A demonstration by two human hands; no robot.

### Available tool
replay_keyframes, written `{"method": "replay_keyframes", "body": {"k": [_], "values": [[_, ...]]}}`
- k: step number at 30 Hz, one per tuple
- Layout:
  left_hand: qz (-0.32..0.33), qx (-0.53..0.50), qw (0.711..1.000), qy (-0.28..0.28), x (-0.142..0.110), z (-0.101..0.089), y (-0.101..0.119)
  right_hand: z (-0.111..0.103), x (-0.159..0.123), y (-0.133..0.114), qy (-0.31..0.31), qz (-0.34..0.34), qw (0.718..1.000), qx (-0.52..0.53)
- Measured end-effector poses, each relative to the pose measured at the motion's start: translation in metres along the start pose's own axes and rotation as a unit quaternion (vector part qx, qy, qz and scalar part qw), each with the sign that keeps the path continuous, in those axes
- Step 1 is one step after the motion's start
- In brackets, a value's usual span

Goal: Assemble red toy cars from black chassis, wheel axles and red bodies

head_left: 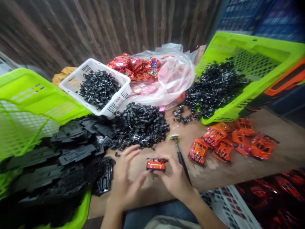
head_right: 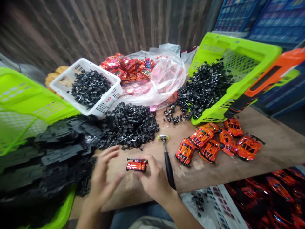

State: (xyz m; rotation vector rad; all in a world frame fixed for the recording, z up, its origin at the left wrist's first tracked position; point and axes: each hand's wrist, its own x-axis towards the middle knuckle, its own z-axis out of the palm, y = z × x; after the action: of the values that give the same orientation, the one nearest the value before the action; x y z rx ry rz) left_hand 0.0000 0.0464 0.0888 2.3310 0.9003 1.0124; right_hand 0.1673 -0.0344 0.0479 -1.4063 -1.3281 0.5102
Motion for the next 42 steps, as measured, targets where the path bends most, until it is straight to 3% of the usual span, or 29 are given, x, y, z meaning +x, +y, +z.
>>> {"method": "replay_keyframes", "body": {"k": [2,4,10,14,17,21,24,27,29,31,34,42], "values": [[-0.007,-0.073,0.995,-0.075,-0.002,0.020,-0.004,-0.002,-0.003,0.000,-0.002,-0.021,1.000,-0.013],[-0.021,-0.150,0.984,-0.095,-0.006,0.036,-0.008,-0.007,-0.003,0.000,-0.010,-0.039,0.999,-0.031],[-0.040,-0.265,0.962,-0.054,-0.021,0.051,-0.002,-0.016,0.001,-0.008,-0.036,-0.130,0.984,-0.113],[-0.057,-0.292,0.955,-0.010,-0.025,0.051,0.004,-0.007,-0.001,-0.013,-0.025,-0.138,0.981,-0.132],[-0.071,-0.274,0.958,-0.033,-0.023,0.048,0.003,-0.007,-0.005,-0.009,-0.003,-0.094,0.992,-0.080],[-0.131,-0.211,0.966,-0.077,-0.021,0.039,-0.011,-0.018,-0.010,0.005,0.044,0.051,0.994,0.091],[-0.155,-0.172,0.971,-0.060,-0.023,0.033,-0.023,-0.024,-0.012,0.010,0.058,0.069,0.994,0.067],[-0.129,-0.159,0.978,-0.029,-0.024,0.031,-0.026,-0.021,-0.012,0.004,0.084,-0.021,0.992,-0.094],[-0.100,-0.147,0.984,-0.021,-0.024,0.032,-0.022,-0.015,-0.011,-0.002,0.053,-0.077,0.982,-0.164],[-0.077,-0.138,0.987,-0.022,-0.023,0.034,-0.017,-0.007,-0.009,-0.008,0.002,-0.106,0.977,-0.185],[-0.056,-0.140,0.988,-0.029,-0.022,0.039,-0.013,0.002,-0.006,-0.008,-0.021,-0.116,0.979,-0.169],[0.016,-0.148,0.989,0.006,-0.019,0.073,-0.013,0.000,-0.003,0.001,0.043,-0.144,0.961,-0.233]]}}
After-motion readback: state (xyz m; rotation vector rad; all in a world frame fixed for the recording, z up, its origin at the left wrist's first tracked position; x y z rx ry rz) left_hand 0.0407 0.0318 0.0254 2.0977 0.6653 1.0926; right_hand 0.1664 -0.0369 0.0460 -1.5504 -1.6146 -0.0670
